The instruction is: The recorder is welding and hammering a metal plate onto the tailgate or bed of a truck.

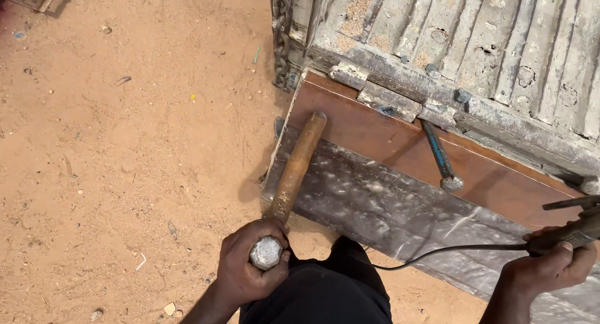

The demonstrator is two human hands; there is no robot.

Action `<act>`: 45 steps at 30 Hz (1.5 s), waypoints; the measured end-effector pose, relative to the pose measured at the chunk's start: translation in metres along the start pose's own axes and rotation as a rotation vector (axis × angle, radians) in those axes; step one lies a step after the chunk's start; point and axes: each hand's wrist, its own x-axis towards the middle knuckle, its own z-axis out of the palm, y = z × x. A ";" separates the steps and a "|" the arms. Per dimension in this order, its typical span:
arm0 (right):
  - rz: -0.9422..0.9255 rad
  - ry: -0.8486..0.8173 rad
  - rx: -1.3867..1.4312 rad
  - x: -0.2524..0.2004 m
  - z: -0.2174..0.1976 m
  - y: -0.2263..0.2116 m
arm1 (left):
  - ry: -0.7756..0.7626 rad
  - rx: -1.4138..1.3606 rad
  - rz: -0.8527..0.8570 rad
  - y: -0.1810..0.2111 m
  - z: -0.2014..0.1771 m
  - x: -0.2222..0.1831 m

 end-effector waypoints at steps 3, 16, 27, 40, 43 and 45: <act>0.091 0.068 0.053 -0.056 0.005 -0.029 | -0.040 0.023 -0.009 0.007 -0.043 0.018; 0.126 -0.240 0.380 -0.147 0.041 -0.079 | -0.098 0.144 -0.045 0.020 -0.049 0.051; 0.542 -0.472 0.352 -0.150 0.196 -0.197 | -0.211 0.125 0.214 -0.022 -0.081 0.034; 0.019 -0.551 -0.686 -0.125 0.301 -0.284 | -0.509 0.122 0.463 -0.074 -0.122 0.048; -0.062 -0.553 -0.741 -0.119 0.320 -0.277 | -0.527 0.090 0.453 -0.072 -0.122 0.053; -0.051 -0.563 -0.715 -0.114 0.327 -0.269 | -0.519 0.096 0.441 -0.081 -0.115 0.043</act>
